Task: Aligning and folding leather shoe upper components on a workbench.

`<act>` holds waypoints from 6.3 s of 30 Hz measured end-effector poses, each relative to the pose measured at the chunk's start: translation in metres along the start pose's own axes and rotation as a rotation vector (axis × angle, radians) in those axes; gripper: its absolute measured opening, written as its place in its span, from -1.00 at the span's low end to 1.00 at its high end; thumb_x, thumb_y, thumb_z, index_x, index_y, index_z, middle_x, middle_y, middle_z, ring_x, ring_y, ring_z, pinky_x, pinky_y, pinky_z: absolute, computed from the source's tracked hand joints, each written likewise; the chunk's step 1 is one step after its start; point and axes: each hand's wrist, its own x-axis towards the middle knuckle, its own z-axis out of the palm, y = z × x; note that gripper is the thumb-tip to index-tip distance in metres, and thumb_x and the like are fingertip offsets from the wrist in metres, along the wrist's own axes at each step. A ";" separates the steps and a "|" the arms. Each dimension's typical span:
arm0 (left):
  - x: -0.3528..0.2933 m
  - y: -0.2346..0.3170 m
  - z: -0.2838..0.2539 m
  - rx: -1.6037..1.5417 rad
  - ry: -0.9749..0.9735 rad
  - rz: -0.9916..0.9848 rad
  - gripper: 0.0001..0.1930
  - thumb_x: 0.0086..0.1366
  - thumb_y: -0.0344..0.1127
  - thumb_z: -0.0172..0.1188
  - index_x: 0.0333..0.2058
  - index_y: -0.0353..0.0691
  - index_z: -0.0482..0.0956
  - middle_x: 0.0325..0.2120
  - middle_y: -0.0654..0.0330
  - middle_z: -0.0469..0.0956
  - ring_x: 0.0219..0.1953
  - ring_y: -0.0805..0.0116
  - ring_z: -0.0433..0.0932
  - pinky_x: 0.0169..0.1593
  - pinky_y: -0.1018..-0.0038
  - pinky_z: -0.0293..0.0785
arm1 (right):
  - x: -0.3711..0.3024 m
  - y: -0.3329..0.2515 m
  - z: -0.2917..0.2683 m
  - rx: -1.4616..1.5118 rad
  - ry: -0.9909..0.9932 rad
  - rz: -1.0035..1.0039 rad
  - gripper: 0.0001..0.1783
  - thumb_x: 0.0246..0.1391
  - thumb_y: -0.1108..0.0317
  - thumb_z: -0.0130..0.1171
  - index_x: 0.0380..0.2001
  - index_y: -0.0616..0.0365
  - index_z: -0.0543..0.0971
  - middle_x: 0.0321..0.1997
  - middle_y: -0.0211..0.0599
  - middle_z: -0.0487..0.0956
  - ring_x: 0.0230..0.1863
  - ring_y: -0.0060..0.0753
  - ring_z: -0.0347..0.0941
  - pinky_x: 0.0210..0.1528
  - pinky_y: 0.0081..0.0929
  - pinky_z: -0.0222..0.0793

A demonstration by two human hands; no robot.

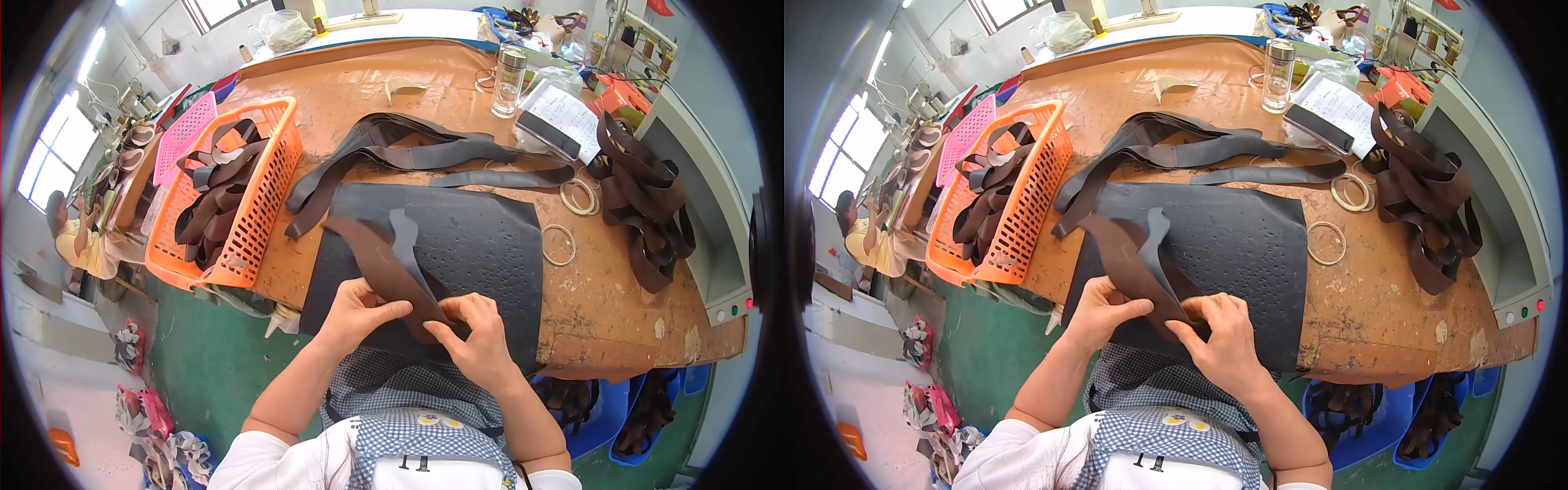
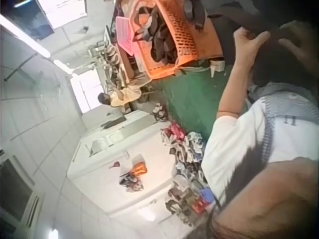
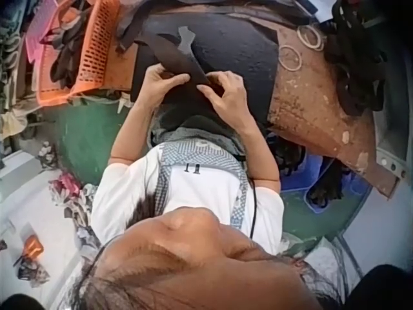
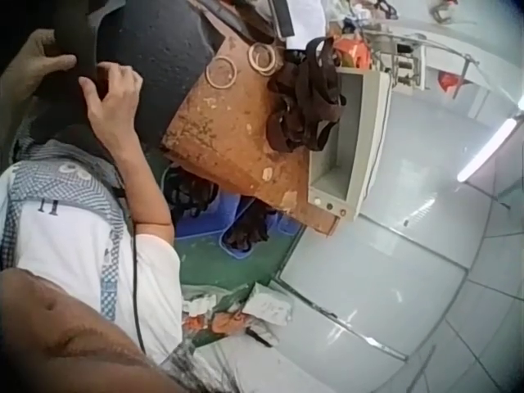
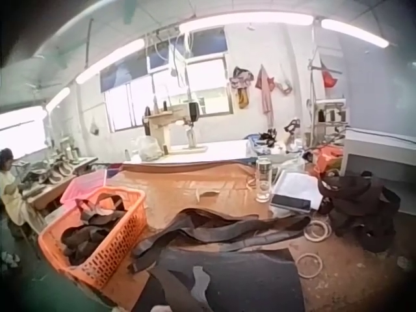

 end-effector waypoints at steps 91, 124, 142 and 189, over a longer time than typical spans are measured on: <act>-0.009 0.000 0.006 -0.024 0.143 0.033 -0.77 0.19 -0.52 0.34 -0.15 -0.33 0.63 -0.21 0.13 0.67 -0.21 0.40 0.65 -0.13 0.48 0.60 | 0.027 -0.017 0.002 0.502 -0.094 0.339 -0.86 0.01 0.46 0.39 -0.42 0.29 0.63 -0.46 -0.41 0.62 -0.43 -0.69 0.50 -0.35 -0.68 0.45; -0.009 0.002 0.012 -0.060 0.222 0.077 -0.77 0.19 -0.50 0.37 -0.16 -0.35 0.65 -0.29 0.19 0.68 -0.27 0.49 0.63 -0.17 0.55 0.57 | 0.023 -0.012 0.003 0.644 -0.103 0.389 -0.86 0.06 0.43 0.39 -0.40 0.25 0.61 -0.47 -0.47 0.61 -0.45 -0.75 0.47 -0.38 -0.73 0.39; -0.009 0.013 0.015 -0.041 0.174 0.073 -0.79 0.19 -0.48 0.38 -0.19 -0.33 0.66 -0.33 0.19 0.68 -0.30 0.51 0.63 -0.15 0.53 0.61 | 0.026 -0.019 0.005 0.609 -0.094 0.379 -0.85 0.11 0.44 0.34 -0.33 0.32 0.63 -0.43 -0.38 0.66 -0.41 -0.72 0.53 -0.37 -0.72 0.43; -0.001 0.003 0.003 -0.049 0.253 0.034 -0.90 0.18 -0.52 0.36 -0.31 -0.33 0.64 -0.37 0.21 0.65 -0.35 0.53 0.61 -0.21 0.58 0.59 | 0.033 -0.017 0.015 0.433 -0.090 0.245 -0.88 0.11 0.46 0.32 -0.37 0.33 0.64 -0.50 -0.43 0.62 -0.45 -0.75 0.47 -0.44 -0.71 0.35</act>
